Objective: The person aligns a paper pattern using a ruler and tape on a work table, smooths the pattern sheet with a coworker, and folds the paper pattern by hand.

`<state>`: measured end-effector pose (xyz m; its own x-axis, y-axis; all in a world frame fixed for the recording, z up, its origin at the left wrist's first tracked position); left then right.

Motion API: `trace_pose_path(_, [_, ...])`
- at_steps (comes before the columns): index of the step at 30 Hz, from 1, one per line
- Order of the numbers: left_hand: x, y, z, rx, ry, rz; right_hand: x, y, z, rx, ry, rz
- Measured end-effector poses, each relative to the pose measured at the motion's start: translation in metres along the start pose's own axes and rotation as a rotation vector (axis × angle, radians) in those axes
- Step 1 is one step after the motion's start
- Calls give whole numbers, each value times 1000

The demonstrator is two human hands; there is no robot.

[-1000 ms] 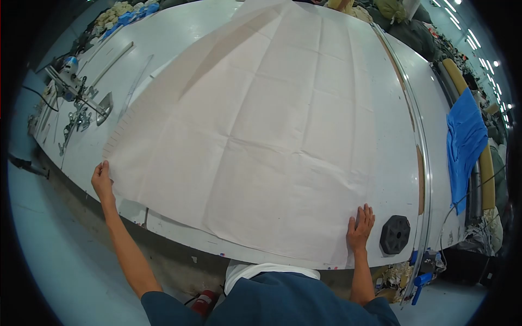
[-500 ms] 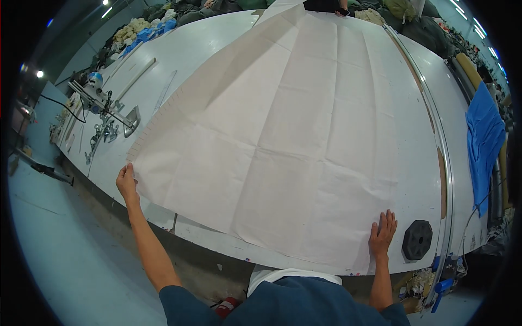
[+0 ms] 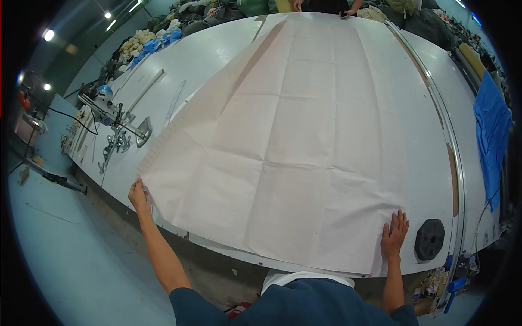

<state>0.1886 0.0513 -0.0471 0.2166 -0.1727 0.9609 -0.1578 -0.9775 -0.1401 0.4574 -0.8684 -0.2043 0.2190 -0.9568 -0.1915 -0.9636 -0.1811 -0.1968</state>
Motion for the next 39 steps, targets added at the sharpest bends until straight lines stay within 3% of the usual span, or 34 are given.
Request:
trace_pose_path(3, [-26,-17,-12,44,125,-16,0,0,0,-2,1,-4])
trace_pose_path(15, [-89,4,-64,216,151,-344,0,1,-1,0,-4,-15])
trace_pose_path(27, [-106,19,-80,225,66,-376,0,1,-2,5,-12,-15])
trace_pose_path(33, [-109,17,-82,185,119,-274,0,1,-1,15,1,-22])
trace_pose_path(39, [-110,27,-87,211,128,-367,3,1,2,-4,9,-5])
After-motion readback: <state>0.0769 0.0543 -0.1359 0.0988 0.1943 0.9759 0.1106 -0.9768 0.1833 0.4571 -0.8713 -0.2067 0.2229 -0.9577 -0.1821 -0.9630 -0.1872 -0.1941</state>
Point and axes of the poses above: each hand's wrist, its own y-axis away from the middle knuckle, its own z-axis out of the palm, x = y × z, the point moved 9 cm from there along -y, towards the middle knuckle, and after that the axes turned 4 degrees about y, right-handed, at the moved point
